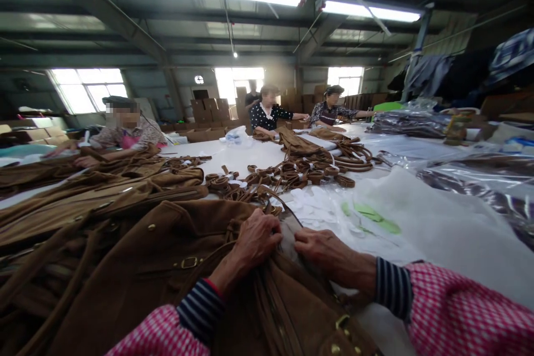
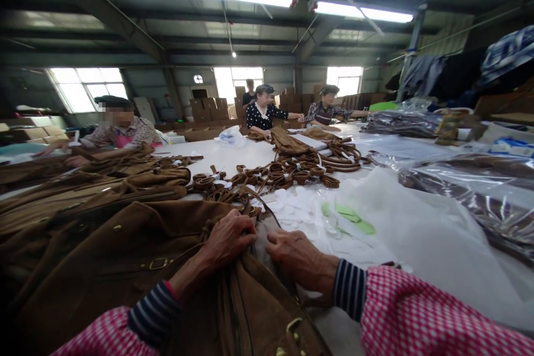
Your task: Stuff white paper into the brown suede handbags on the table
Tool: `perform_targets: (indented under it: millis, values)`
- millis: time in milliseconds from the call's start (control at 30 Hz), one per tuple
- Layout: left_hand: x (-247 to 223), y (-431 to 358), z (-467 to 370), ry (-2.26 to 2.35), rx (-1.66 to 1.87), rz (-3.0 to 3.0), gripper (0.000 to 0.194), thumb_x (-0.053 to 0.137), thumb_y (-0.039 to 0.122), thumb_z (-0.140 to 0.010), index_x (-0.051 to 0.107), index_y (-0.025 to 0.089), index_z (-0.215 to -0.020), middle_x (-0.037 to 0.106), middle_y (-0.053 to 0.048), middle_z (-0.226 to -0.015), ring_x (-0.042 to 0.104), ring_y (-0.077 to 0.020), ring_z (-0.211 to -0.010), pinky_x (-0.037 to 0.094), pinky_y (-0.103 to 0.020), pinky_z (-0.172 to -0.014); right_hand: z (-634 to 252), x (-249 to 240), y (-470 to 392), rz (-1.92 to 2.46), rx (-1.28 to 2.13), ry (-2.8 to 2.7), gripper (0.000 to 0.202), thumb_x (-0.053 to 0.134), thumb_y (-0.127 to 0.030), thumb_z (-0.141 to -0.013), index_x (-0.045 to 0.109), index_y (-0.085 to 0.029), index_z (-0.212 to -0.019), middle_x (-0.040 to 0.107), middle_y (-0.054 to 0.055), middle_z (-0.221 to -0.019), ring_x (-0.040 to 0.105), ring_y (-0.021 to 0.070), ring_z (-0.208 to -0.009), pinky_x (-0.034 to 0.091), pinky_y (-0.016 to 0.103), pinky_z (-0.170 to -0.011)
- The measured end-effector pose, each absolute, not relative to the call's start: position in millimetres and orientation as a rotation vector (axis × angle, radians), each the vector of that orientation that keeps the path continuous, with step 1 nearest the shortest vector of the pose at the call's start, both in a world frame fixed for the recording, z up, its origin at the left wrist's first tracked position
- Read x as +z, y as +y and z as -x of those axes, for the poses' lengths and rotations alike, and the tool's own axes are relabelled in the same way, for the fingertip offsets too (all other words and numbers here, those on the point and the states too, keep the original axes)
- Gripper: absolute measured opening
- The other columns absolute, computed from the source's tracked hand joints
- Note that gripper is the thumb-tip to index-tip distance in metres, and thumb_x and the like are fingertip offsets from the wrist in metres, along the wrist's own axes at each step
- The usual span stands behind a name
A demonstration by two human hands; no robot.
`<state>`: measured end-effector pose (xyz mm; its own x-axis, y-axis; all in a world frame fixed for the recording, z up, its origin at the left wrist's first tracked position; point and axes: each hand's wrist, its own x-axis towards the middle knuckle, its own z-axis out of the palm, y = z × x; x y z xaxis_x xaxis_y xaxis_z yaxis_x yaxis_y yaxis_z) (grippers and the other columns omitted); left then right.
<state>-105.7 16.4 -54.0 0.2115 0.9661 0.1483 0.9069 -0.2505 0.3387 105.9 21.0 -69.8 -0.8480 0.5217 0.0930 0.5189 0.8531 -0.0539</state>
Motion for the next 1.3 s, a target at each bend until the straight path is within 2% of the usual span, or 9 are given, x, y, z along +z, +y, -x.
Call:
perform_targets:
  millis: [133, 200, 333, 467, 700, 833, 967, 1133, 1300]
  values:
    - [-55, 16, 106, 1.785, 0.515, -2.287, 0.012, 0.062, 0.022, -0.078, 0.073, 0.025, -0.081, 0.065, -0.004, -0.087, 0.057, -0.0214, -0.096, 0.035, -0.031, -0.075, -103, -70, 30, 0.761, 0.053, -2.941, 0.015, 0.050, -0.008, -0.092, 0.063, -0.015, -0.096, 0.068, 0.008, -0.098, 0.060, 0.0184, -0.082, 0.039, 0.028, -0.065]
    - [-56, 16, 106, 1.768, 0.528, -2.277, 0.011, 0.061, 0.021, -0.076, 0.072, 0.024, -0.079, 0.065, -0.003, -0.086, 0.056, -0.0215, -0.097, 0.034, -0.031, -0.075, -108, -61, 46, 0.888, 0.136, -2.807, 0.015, 0.049, -0.010, -0.091, 0.062, -0.016, -0.092, 0.068, 0.006, -0.089, 0.059, 0.0169, -0.075, 0.037, 0.028, -0.064]
    - [-58, 15, 105, 1.755, 0.595, -2.222, 0.009, 0.061, 0.019, -0.073, 0.069, 0.023, -0.074, 0.065, -0.002, -0.084, 0.055, -0.0205, -0.096, 0.033, -0.031, -0.074, -129, -34, 113, 1.262, 0.195, -2.378, 0.014, 0.052, -0.020, -0.091, 0.063, -0.019, -0.083, 0.066, 0.001, -0.073, 0.058, 0.0152, -0.068, 0.035, 0.026, -0.063]
    - [-59, 14, 104, 1.716, 0.637, -2.194, 0.007, 0.059, 0.017, -0.071, 0.063, 0.021, -0.069, 0.066, -0.001, -0.083, 0.053, -0.0201, -0.097, 0.033, -0.032, -0.074, -151, -18, 193, 1.456, 0.098, -2.188, 0.012, 0.054, -0.017, -0.083, 0.064, -0.017, -0.077, 0.066, 0.004, -0.074, 0.057, 0.0166, -0.070, 0.035, 0.027, -0.065]
    - [-63, 14, 104, 1.695, 0.622, -2.148, 0.009, 0.058, 0.014, -0.071, 0.057, 0.021, -0.067, 0.067, 0.001, -0.082, 0.052, -0.0204, -0.099, 0.036, -0.033, -0.074, -139, -47, 261, 1.317, 0.271, -2.316, 0.008, 0.061, -0.017, -0.072, 0.068, -0.016, -0.069, 0.068, 0.005, -0.084, 0.058, 0.0173, -0.079, 0.041, 0.027, -0.073]
    - [-67, 15, 103, 1.700, 0.617, -2.154, 0.010, 0.058, 0.014, -0.073, 0.054, 0.021, -0.067, 0.067, 0.001, -0.083, 0.052, -0.0209, -0.100, 0.037, -0.033, -0.074, -117, -67, 276, 1.237, 0.525, -2.296, 0.003, 0.065, -0.015, -0.065, 0.069, -0.016, -0.064, 0.069, 0.002, -0.074, 0.061, 0.0173, -0.074, 0.047, 0.026, -0.071]
    - [-68, 15, 102, 1.710, 0.610, -2.146, 0.011, 0.059, 0.015, -0.073, 0.053, 0.021, -0.067, 0.067, 0.001, -0.083, 0.052, -0.0204, -0.100, 0.038, -0.033, -0.073, -107, -74, 282, 1.308, 0.699, -2.006, 0.006, 0.063, -0.019, -0.072, 0.068, -0.015, -0.070, 0.067, 0.003, -0.065, 0.063, 0.0175, -0.064, 0.053, 0.028, -0.062]
    - [-68, 15, 102, 1.703, 0.640, -2.168, 0.010, 0.059, 0.014, -0.072, 0.055, 0.021, -0.067, 0.067, 0.002, -0.082, 0.052, -0.0197, -0.099, 0.037, -0.032, -0.073, -116, -38, 274, 1.306, 0.757, -1.682, 0.014, 0.070, -0.026, -0.076, 0.062, -0.015, -0.070, 0.070, 0.007, -0.070, 0.066, 0.0169, -0.062, 0.058, 0.029, -0.062]
    - [-66, 16, 103, 1.717, 0.631, -2.223, 0.009, 0.060, 0.014, -0.072, 0.058, 0.021, -0.068, 0.069, 0.001, -0.083, 0.053, -0.0207, -0.099, 0.038, -0.032, -0.073, -130, 29, 223, 1.198, 0.808, -1.733, 0.018, 0.076, -0.029, -0.074, 0.068, -0.013, -0.073, 0.072, 0.008, -0.071, 0.067, 0.0157, -0.063, 0.055, 0.025, -0.059]
